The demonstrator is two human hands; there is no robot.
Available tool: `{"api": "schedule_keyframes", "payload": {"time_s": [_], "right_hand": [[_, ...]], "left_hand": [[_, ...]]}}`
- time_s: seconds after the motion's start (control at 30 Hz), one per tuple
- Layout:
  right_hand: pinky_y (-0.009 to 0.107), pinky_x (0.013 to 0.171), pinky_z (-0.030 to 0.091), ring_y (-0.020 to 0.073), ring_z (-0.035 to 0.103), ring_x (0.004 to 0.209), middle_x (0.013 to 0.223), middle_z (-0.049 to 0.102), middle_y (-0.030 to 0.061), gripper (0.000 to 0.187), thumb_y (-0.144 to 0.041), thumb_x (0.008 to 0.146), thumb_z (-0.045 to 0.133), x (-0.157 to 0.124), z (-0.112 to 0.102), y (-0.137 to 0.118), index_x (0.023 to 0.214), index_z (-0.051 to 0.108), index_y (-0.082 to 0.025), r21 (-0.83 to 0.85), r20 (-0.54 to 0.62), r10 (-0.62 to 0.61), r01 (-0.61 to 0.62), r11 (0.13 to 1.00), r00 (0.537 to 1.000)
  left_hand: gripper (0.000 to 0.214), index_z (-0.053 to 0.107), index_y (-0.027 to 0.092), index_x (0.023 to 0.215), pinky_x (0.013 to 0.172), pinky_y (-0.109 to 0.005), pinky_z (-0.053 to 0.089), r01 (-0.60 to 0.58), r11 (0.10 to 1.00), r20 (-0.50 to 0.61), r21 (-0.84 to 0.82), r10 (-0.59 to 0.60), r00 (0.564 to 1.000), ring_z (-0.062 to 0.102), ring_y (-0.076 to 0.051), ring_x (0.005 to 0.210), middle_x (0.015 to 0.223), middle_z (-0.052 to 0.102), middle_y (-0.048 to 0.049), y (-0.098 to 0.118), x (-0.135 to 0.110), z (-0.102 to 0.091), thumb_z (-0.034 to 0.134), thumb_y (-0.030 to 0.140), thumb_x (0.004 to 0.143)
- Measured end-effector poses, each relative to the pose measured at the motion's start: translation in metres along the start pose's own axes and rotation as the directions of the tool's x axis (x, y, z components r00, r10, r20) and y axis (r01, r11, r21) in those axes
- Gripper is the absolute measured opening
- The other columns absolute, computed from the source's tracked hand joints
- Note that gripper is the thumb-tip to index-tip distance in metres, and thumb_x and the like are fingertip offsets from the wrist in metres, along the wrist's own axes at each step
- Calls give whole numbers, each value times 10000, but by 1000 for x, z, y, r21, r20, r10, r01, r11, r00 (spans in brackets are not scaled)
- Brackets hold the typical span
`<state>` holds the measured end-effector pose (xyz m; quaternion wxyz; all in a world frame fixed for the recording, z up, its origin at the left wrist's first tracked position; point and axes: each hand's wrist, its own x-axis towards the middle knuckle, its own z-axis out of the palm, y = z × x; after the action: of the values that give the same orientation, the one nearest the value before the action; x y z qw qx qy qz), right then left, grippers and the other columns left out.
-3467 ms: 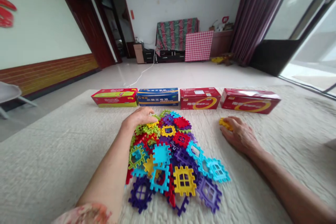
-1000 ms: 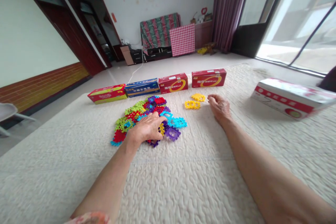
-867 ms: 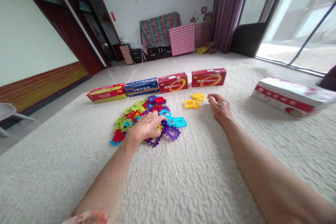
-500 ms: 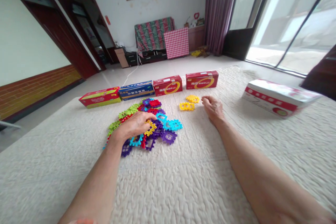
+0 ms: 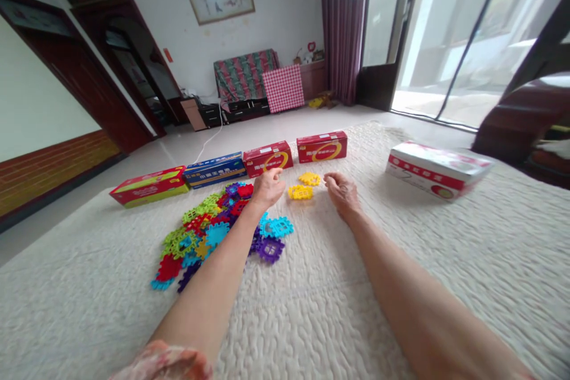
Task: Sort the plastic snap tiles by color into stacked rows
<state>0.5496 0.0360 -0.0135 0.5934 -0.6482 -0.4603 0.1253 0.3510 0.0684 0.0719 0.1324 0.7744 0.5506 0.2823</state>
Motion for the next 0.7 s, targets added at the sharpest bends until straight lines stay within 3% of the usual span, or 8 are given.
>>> {"api": "schedule_keyframes", "payload": {"time_s": [0.1,0.2,0.23,0.3,0.37,0.43,0.53,0.7], "right_hand": [[329,781,503,202,659,809,844,729,43,265,-310,809,479,-6,0,-6,898,710,-216,-58,32,-41,43,997,999],[356,803,510,217,649,858,1003,704,78,286,-347,821,517,-13,3,-12,995,689,-199,-103,131,-211,225,969,969],[374,837,508,231,642,917,1079,682,92,304,-362,820,538,-16,6,-13,1034,677,-198,-106,188,-302,325,940,934],[420,940,471,264,597,1069,1195,636,113,344,-389,823,568,-20,12,-16,1095,656,-198,-112,310,-475,527,842,824],[467,1011,415,286,533,1180,1262,607,116,361,-399,836,580,-23,19,-20,1135,645,-207,-156,411,-555,656,738,723],[501,1017,388,298,494,1219,1302,593,105,345,-389,854,577,-27,24,-24,1152,646,-228,-237,476,-553,705,668,684],[522,981,382,309,462,1240,1338,580,82,282,-361,889,537,-31,29,-29,1114,672,-258,-331,552,-502,727,601,666],[557,944,373,339,423,1265,1368,569,75,301,-327,929,449,-28,31,-25,1095,693,-268,-425,602,-413,712,559,683]], "left_hand": [[388,699,172,1160,868,-256,527,-33,999,30,25,32,999,695,-171,888,1067,735,-65,-14,-14,-12,606,156,783],[351,720,186,1121,896,-256,522,-61,996,6,69,61,998,699,-174,918,1041,749,-54,-33,-27,-32,582,155,800],[345,724,190,1113,908,-259,518,-59,994,-15,89,60,998,698,-177,939,1035,752,-52,-41,-30,-40,572,152,805],[345,728,197,1105,935,-265,507,-30,990,-67,139,39,997,691,-185,989,1053,751,-50,-58,-34,-58,549,143,816],[347,728,204,1105,958,-271,495,35,982,-114,188,-14,993,680,-190,1035,1090,743,-48,-80,-38,-75,518,141,836],[354,726,205,1107,973,-281,487,120,966,-150,231,-86,985,669,-197,1065,1119,734,-48,-104,-41,-91,486,141,855],[365,710,216,1140,986,-301,475,211,931,-185,296,-161,969,654,-213,1095,1166,716,-52,-139,-46,-107,504,161,843],[411,691,227,1181,930,-285,487,238,929,-89,284,-221,971,660,-229,1059,1109,735,-55,-168,-51,-108,635,349,792]]}}
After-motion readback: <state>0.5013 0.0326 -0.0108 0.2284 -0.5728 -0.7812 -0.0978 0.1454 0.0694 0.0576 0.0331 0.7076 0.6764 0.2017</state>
